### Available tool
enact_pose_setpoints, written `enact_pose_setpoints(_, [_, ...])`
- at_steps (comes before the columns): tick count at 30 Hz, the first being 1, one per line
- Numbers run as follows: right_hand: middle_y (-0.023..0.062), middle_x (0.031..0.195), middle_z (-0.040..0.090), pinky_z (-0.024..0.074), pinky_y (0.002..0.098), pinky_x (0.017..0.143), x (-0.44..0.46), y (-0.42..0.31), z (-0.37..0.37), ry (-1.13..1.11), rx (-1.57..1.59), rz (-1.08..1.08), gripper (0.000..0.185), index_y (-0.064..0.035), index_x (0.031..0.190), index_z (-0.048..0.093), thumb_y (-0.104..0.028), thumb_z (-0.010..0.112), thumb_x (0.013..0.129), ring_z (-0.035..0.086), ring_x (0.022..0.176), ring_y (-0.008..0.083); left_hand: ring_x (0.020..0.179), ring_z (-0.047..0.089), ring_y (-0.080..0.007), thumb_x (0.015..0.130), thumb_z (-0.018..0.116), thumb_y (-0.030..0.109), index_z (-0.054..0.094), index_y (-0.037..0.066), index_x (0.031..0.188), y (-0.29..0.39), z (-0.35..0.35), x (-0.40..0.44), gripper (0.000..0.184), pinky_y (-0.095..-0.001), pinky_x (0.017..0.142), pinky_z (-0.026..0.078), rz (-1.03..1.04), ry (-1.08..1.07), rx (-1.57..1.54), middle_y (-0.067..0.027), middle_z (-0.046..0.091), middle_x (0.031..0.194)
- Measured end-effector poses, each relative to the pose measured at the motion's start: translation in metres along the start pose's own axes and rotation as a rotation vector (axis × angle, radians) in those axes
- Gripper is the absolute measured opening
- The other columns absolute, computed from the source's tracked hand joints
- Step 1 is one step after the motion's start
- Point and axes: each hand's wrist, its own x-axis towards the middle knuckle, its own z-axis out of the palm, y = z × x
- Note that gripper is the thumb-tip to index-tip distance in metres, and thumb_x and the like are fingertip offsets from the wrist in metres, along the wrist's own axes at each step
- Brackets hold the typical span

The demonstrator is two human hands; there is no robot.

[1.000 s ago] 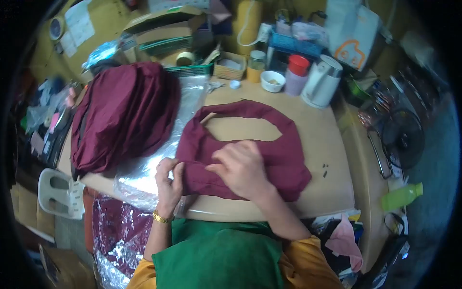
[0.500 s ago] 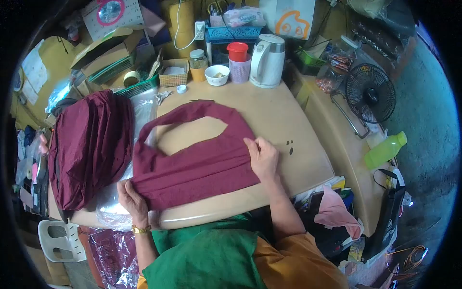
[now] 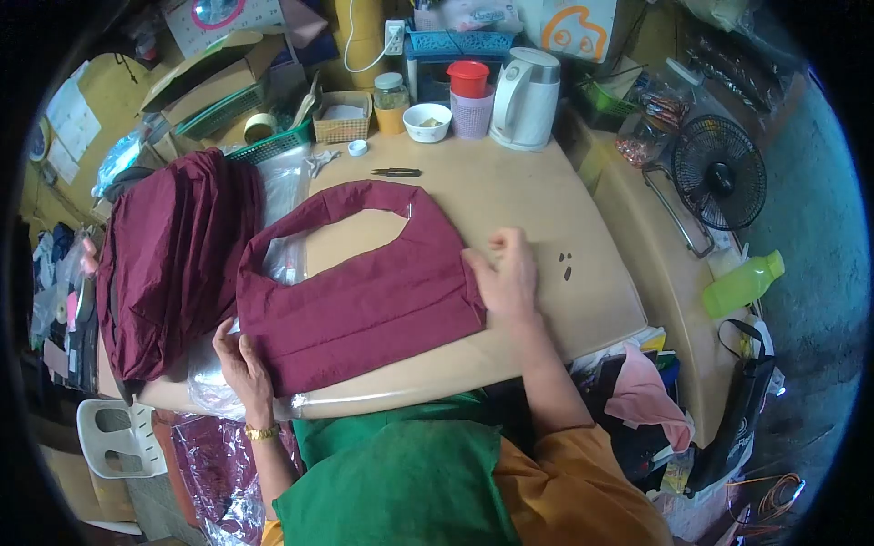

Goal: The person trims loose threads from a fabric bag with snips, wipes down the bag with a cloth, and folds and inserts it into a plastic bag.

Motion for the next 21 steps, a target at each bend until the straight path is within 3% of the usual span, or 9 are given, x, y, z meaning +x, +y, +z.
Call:
enact_pose_setpoints(2, [0.0158, 0.095, 0.059, 0.0456, 0.0412, 0.074, -0.012, 0.012, -0.028, -0.096, 0.004, 0.124, 0.054, -0.0037, 0.108, 0.052, -0.034, 0.084, 0.076, 0.057, 0.085, 0.0315, 0.078, 0.054, -0.0144, 0.099, 0.058, 0.010, 0.058, 0.002, 0.114, 0.020, -0.015, 0.005, 0.017, -0.0290, 0.073, 0.046, -0.186, -0.241, 0.103, -0.0046, 0.058, 0.087])
enact_pose_setpoints(3, [0.0160, 0.106, 0.059, 0.0454, 0.0423, 0.081, -0.022, 0.013, -0.040, -0.192, 0.009, 0.250, 0.065, -0.0046, 0.118, 0.048, -0.034, 0.085, 0.073, 0.057, 0.096, 0.0340, 0.077, 0.053, -0.0131, 0.098, 0.061, 0.012, 0.058, 0.001, 0.113, 0.010, -0.017, 0.002, 0.018, -0.0273, 0.073, 0.046, -0.114, -0.240, 0.151, -0.0037, 0.059, 0.087])
enact_pose_setpoints(6, [0.0155, 0.108, 0.058, 0.0467, 0.0417, 0.082, -0.049, -0.015, -0.060, -0.350, -0.362, -0.023, 0.065, -0.0054, 0.118, 0.048, -0.031, 0.086, 0.072, 0.059, 0.100, 0.0339, 0.077, 0.052, -0.0133, 0.097, 0.064, 0.012, 0.059, 0.000, 0.111, -0.007, -0.012, -0.001, 0.020, -0.0267, 0.074, 0.046, -0.096, -0.264, 0.091, -0.0030, 0.059, 0.086])
enact_pose_setpoints(10, [0.0123, 0.104, 0.056, 0.0482, 0.0418, 0.085, -0.037, 0.007, -0.074, -0.471, -0.344, 0.094, 0.069, -0.0054, 0.118, 0.049, -0.023, 0.090, 0.065, 0.058, 0.097, 0.0300, 0.091, 0.056, -0.0163, 0.094, 0.067, 0.012, 0.059, 0.000, 0.114, -0.010, -0.017, 0.012, 0.025, -0.0283, 0.085, 0.045, -0.127, -0.139, 0.111, -0.0089, 0.061, 0.100])
enact_pose_setpoints(12, [0.0161, 0.117, 0.056, 0.0463, 0.0467, 0.090, -0.012, -0.001, -0.078, -0.378, -0.169, 0.004, 0.071, -0.0062, 0.117, 0.050, -0.032, 0.089, 0.064, 0.057, 0.110, 0.0351, 0.111, 0.056, -0.0286, 0.077, 0.081, 0.033, 0.054, 0.002, 0.128, 0.022, -0.020, 0.030, 0.065, -0.0458, 0.105, 0.036, 0.174, -0.263, 0.222, -0.0131, 0.060, 0.117])
enact_pose_setpoints(16, [0.0136, 0.111, 0.059, 0.0405, 0.0467, 0.098, 0.030, -0.056, -0.039, -0.461, -0.033, -0.291, 0.065, -0.0067, 0.113, 0.054, -0.029, 0.089, 0.063, 0.059, 0.105, 0.0339, 0.113, 0.058, -0.0310, 0.060, 0.082, 0.057, 0.052, 0.006, 0.134, 0.086, 0.004, 0.048, 0.095, -0.0566, 0.116, 0.018, 0.450, -0.711, 0.528, -0.0139, 0.062, 0.120])
enact_pose_setpoints(17, [0.0125, 0.108, 0.061, 0.0398, 0.0459, 0.098, 0.038, -0.061, -0.031, -0.488, -0.026, -0.377, 0.062, -0.0066, 0.111, 0.056, -0.029, 0.089, 0.064, 0.060, 0.104, 0.0329, 0.107, 0.061, -0.0310, 0.061, 0.083, 0.054, 0.055, 0.006, 0.131, 0.088, 0.009, 0.054, 0.090, -0.0553, 0.115, 0.021, 0.396, -0.870, 0.524, -0.0133, 0.067, 0.111])
enact_pose_setpoints(19, [0.0063, 0.084, 0.061, 0.0378, 0.0415, 0.092, 0.051, -0.058, -0.024, -0.938, -0.092, -0.434, 0.039, -0.0079, 0.087, 0.059, -0.020, 0.087, 0.064, 0.061, 0.087, 0.0264, 0.098, 0.065, -0.0293, 0.064, 0.084, 0.036, 0.064, 0.005, 0.112, 0.081, 0.003, 0.064, 0.060, -0.0502, 0.107, 0.032, 0.368, -1.004, 0.598, -0.0120, 0.070, 0.099])
enact_pose_setpoints(21, [0.0038, 0.074, 0.057, 0.0370, 0.0392, 0.089, 0.058, -0.062, -0.035, -0.966, -0.117, -0.469, 0.034, -0.0079, 0.079, 0.055, -0.016, 0.084, 0.064, 0.060, 0.080, 0.0256, 0.096, 0.065, -0.0287, 0.065, 0.084, 0.026, 0.067, 0.005, 0.104, 0.080, -0.009, 0.072, 0.047, -0.0477, 0.102, 0.036, 0.306, -1.078, 0.655, -0.0119, 0.070, 0.097])
